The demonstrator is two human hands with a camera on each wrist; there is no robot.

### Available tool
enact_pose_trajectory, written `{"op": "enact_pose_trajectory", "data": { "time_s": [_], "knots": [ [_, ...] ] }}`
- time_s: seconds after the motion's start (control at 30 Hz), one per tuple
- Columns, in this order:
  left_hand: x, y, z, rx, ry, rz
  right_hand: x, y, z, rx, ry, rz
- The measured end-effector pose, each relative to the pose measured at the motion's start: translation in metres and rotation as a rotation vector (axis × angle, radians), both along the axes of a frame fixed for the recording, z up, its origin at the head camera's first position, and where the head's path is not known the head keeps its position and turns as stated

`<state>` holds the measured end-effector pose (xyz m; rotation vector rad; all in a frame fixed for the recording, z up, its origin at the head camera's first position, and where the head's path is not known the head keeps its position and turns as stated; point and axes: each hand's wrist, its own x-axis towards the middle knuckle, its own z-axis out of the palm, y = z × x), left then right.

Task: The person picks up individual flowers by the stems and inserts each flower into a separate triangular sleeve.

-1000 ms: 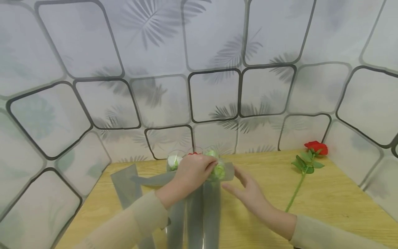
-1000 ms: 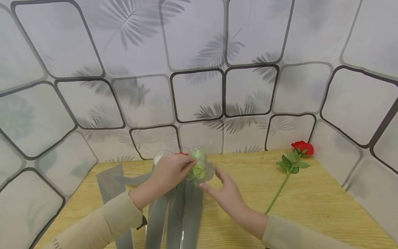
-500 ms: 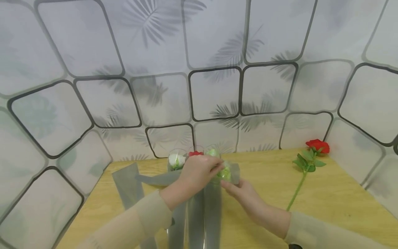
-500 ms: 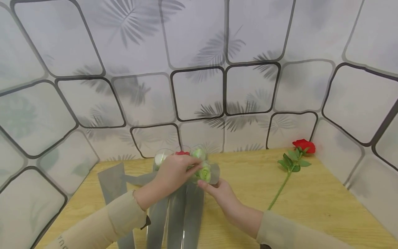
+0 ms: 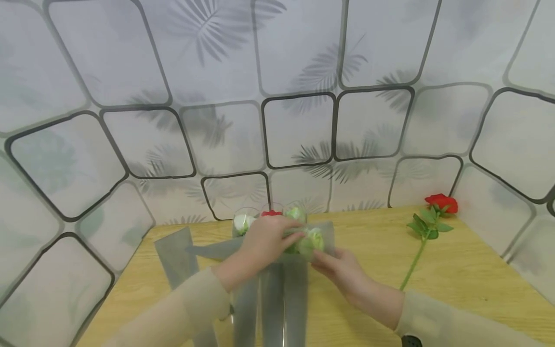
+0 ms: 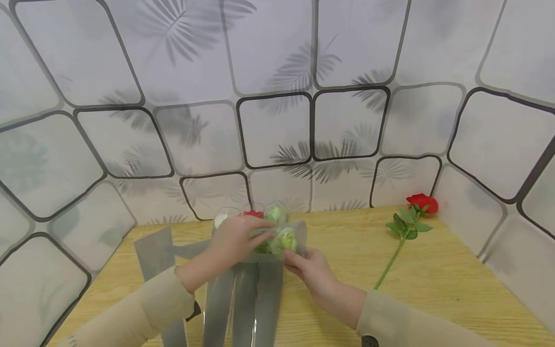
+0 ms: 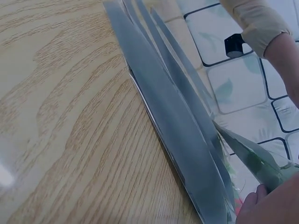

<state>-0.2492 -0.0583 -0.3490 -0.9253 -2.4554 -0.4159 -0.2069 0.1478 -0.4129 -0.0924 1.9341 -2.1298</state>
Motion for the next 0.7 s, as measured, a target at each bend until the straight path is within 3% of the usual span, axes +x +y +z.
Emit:
{"op": "enact_pose_trajectory", "data": {
  "time_s": [0.17, 0.3, 0.37, 0.57, 0.7],
  "knots": [
    [-0.01, -0.02, -0.001, 0.061, -0.101, 0.006, -0.001, 0.005, -0.002, -0.046, -0.011, -0.015],
    [-0.021, -0.038, 0.0, 0.044, -0.2, -0.005, -0.001, 0.009, -0.001, -0.061, -0.031, -0.031],
    [-0.028, -0.048, -0.001, 0.019, -0.255, -0.028, 0.0, 0.01, 0.0, -0.057, -0.039, -0.035],
    [-0.047, -0.077, -0.006, -0.101, -0.527, -0.149, 0.001, 0.017, -0.001, -0.076, -0.048, -0.022],
    [-0.053, -0.088, -0.011, -0.229, -0.651, -0.146, 0.002, 0.019, -0.001, -0.101, -0.061, -0.019]
  ]
}}
